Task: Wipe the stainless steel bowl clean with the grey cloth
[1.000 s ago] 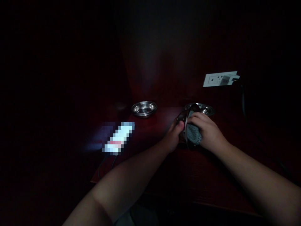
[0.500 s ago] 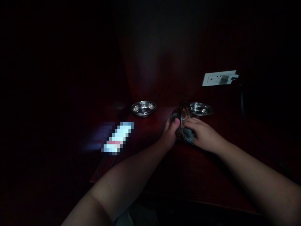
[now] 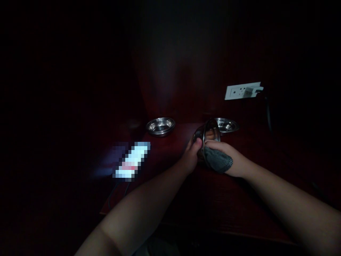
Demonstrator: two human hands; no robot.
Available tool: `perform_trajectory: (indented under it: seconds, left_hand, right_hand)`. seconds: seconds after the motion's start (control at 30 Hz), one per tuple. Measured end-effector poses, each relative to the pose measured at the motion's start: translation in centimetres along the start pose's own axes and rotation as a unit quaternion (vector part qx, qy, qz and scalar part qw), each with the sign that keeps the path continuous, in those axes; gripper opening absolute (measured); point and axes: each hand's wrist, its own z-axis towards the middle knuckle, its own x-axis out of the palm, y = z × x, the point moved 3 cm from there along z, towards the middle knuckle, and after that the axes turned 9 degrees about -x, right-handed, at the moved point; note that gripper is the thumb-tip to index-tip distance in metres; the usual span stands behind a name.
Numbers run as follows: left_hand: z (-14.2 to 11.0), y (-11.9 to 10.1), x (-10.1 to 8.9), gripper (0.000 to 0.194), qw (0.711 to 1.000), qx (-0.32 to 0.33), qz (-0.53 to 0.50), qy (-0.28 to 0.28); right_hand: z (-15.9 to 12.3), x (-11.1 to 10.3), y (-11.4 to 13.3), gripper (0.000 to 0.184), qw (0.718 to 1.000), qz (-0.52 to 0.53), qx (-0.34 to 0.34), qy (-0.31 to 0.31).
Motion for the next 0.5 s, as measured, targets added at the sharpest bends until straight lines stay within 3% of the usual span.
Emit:
perform_trajectory:
  seconds: [0.13,0.3,0.4,0.5]
  left_hand:
    - [-0.6,0.0,0.8,0.071,0.998,-0.051,0.023,0.036]
    - [-0.8,0.1,1.1,0.074,0.996,-0.04,0.039,0.073]
    - [-0.7,0.1,1.3,0.071,0.996,-0.023,0.038,0.082]
    - [-0.5,0.1,1.1,0.068,0.998,-0.007,0.031,0.054]
  right_hand:
    - [0.0,0.1,0.5,0.012,0.993,-0.069,-0.042,-0.082]
    - [-0.1,-0.7,0.6,0.016,0.962,-0.216,-0.051,-0.157]
    - [-0.3,-1.0,0.1,0.031,0.94,-0.3,-0.03,-0.157]
    - [-0.4,-1.0,-0.7,0.043,0.93,-0.349,0.007,-0.118]
